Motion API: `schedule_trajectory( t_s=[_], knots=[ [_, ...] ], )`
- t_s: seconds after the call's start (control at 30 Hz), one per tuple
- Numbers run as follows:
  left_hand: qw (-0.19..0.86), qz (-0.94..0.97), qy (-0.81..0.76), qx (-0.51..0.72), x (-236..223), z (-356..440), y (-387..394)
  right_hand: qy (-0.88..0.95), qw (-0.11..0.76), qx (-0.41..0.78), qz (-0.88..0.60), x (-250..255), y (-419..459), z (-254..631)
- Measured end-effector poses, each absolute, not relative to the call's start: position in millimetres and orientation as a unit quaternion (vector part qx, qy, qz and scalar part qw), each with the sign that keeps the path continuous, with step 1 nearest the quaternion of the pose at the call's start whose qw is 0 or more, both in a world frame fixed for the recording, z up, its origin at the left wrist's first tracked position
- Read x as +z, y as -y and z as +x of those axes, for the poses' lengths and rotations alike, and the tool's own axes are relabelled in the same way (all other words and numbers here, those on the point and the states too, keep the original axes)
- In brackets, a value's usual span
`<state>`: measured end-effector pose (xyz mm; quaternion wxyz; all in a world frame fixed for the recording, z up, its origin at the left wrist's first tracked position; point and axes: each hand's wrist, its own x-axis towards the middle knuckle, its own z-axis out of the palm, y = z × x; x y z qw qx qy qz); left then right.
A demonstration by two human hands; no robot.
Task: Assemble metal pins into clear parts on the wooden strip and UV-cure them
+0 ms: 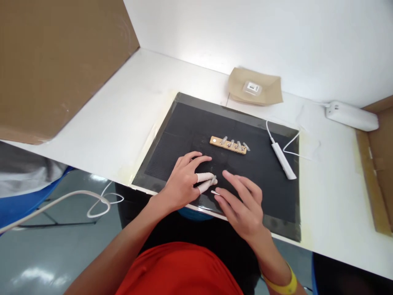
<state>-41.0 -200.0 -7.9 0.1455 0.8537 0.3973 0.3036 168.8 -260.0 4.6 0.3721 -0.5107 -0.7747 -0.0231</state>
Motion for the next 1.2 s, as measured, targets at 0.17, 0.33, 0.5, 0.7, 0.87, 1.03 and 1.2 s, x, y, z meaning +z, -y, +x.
schedule_trajectory(
  t_s=[0.17, 0.33, 0.5, 0.7, 0.87, 1.03, 1.2],
  knots=[
    [0.185, 0.839, -0.393, 0.328, -2.6, -41.2, 199.3, 0.65, 0.437, -0.051, -0.62, 7.6, 259.3, 170.3],
    [0.208, 0.837, -0.387, 0.327, -0.4, -41.8, 199.7, 0.774, 0.387, -0.044, -0.499, 7.4, 262.7, 168.2],
    [0.198, 0.844, -0.379, 0.324, -1.9, -41.8, 199.4, 0.686, 0.423, -0.047, -0.59, 4.2, 264.5, 167.0],
    [0.19, 0.845, -0.381, 0.323, -2.6, -41.5, 199.9, 0.684, 0.421, -0.073, -0.591, 3.6, 262.0, 170.1],
    [0.18, 0.849, -0.375, 0.325, -3.0, -42.5, 199.5, 0.801, 0.357, -0.043, -0.478, 7.4, 260.3, 169.7],
    [0.2, 0.844, -0.377, 0.326, -2.1, -43.4, 199.6, 0.677, 0.425, -0.083, -0.596, 7.5, 257.0, 170.1],
    [0.201, 0.844, -0.379, 0.322, -1.5, -43.1, 199.8, 0.799, 0.368, -0.057, -0.472, 8.0, 259.5, 172.8]
  ],
)
